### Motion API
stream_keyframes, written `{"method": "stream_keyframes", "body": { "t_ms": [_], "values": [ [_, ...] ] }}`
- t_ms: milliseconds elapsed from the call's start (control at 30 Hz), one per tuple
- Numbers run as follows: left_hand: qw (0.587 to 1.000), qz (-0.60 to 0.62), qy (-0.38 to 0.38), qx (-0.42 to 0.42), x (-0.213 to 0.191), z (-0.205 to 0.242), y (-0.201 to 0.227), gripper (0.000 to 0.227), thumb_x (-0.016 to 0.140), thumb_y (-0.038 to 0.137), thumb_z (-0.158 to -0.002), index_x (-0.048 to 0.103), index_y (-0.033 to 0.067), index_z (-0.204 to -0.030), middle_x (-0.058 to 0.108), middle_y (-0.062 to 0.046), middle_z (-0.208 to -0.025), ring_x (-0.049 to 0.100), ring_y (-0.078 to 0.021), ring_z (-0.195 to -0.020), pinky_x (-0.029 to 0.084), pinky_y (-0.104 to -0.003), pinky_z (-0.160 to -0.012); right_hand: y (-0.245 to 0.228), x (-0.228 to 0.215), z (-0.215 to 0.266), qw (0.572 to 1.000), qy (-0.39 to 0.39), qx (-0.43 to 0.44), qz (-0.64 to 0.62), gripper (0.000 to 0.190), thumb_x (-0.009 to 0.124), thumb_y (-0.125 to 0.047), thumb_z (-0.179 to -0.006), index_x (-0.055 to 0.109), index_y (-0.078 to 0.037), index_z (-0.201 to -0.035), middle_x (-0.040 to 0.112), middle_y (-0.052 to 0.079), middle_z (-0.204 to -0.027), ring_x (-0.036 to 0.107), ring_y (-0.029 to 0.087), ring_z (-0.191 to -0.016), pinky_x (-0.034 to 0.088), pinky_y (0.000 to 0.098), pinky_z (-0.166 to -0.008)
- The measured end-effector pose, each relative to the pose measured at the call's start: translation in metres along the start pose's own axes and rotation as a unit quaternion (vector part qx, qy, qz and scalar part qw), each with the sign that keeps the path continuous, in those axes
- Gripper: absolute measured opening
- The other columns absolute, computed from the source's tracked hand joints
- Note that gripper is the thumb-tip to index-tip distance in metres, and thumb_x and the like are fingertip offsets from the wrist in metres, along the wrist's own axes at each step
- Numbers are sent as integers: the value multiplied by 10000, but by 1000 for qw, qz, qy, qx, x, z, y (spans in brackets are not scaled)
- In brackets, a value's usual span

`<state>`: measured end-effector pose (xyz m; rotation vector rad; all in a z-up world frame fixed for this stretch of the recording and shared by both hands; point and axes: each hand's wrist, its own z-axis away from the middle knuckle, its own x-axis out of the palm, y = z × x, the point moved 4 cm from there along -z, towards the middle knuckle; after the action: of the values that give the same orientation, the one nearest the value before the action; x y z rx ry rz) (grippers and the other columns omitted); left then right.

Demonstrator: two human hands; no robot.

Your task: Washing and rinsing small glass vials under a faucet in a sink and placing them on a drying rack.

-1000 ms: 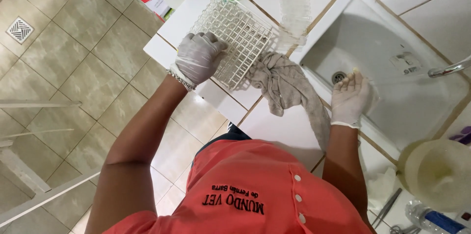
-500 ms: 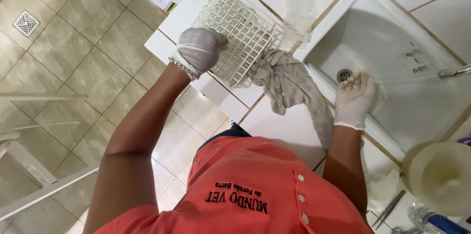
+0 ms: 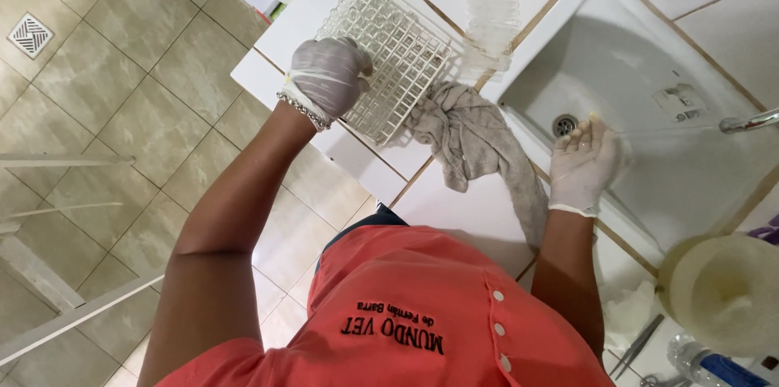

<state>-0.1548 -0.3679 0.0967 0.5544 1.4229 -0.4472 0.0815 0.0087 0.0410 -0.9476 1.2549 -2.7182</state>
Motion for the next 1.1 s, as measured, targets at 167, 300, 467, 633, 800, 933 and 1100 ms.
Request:
{"method": "stream_keyframes", "body": {
  "t_ms": [167, 300, 467, 633, 800, 933, 1100],
  "values": [
    [1000, -23, -15, 8, 57, -17, -3, 134, 801, 469, -829, 782, 347, -882, 692, 64, -818, 728, -197, -889, 536, -366, -795, -2, 8, 8, 1000, 14, -1, 12, 270, 603, -371, -985, 624, -144, -1129, 611, -14, -1010, 601, 83, -878, 562, 175, -749],
    [999, 6, -3, 36, -32, -6, 27, 170, 760, 441, -873, 782, 315, -984, 720, 23, -900, 733, -223, -931, 540, -386, -822, 1, 10, -4, 996, 15, -5, 93, 259, 579, -386, -1013, 644, -170, -1139, 594, -46, -993, 583, 57, -878, 522, 172, -765],
    [961, 268, 33, 52, -76, -26, 57, 381, 679, 308, -988, 656, 254, -1364, 701, -111, -1231, 666, -339, -1178, 555, -475, -955, -15, 54, -8, 949, -32, -32, 313, 193, 588, -305, -1055, 712, -177, -1128, 641, -30, -928, 600, 71, -802, 469, 184, -687],
    [735, 668, -58, -104, -44, -102, 87, 522, 606, 206, -1030, 464, 80, -1515, 545, -223, -1483, 551, -356, -1364, 491, -470, -1129, -12, 116, -38, 893, -78, -84, 435, 211, 638, -288, -984, 768, -238, -1142, 727, 6, -980, 662, 82, -821, 518, 170, -652],
    [496, 819, -150, -248, 73, -197, 93, 719, 616, 298, -1031, 259, 69, -1612, 184, -284, -1669, 207, -473, -1519, 249, -589, -1237, 12, 157, -76, 840, -109, -87, 525, 251, 675, -318, -936, 770, -288, -1167, 745, -10, -1037, 669, 88, -883, 537, 224, -742],
    [443, 809, -195, -334, 55, -186, 117, 964, 662, 368, -989, 35, 28, -1636, -4, -238, -1704, 54, -430, -1552, 78, -572, -1251, 33, 150, -95, 782, -124, -52, 609, 353, 666, -469, -945, 724, -324, -1262, 703, -38, -1235, 681, 146, -1114, 542, 296, -933],
    [463, 790, -227, -332, 66, -191, 119, 1024, 620, 453, -986, -22, -41, -1613, -58, -329, -1669, 6, -513, -1527, 11, -629, -1236, 48, 149, -106, 775, -137, -79, 612, 361, 662, -431, -960, 736, -252, -1265, 676, 2, -1311, 622, 217, -1253, 496, 344, -1066]
  ]
}}
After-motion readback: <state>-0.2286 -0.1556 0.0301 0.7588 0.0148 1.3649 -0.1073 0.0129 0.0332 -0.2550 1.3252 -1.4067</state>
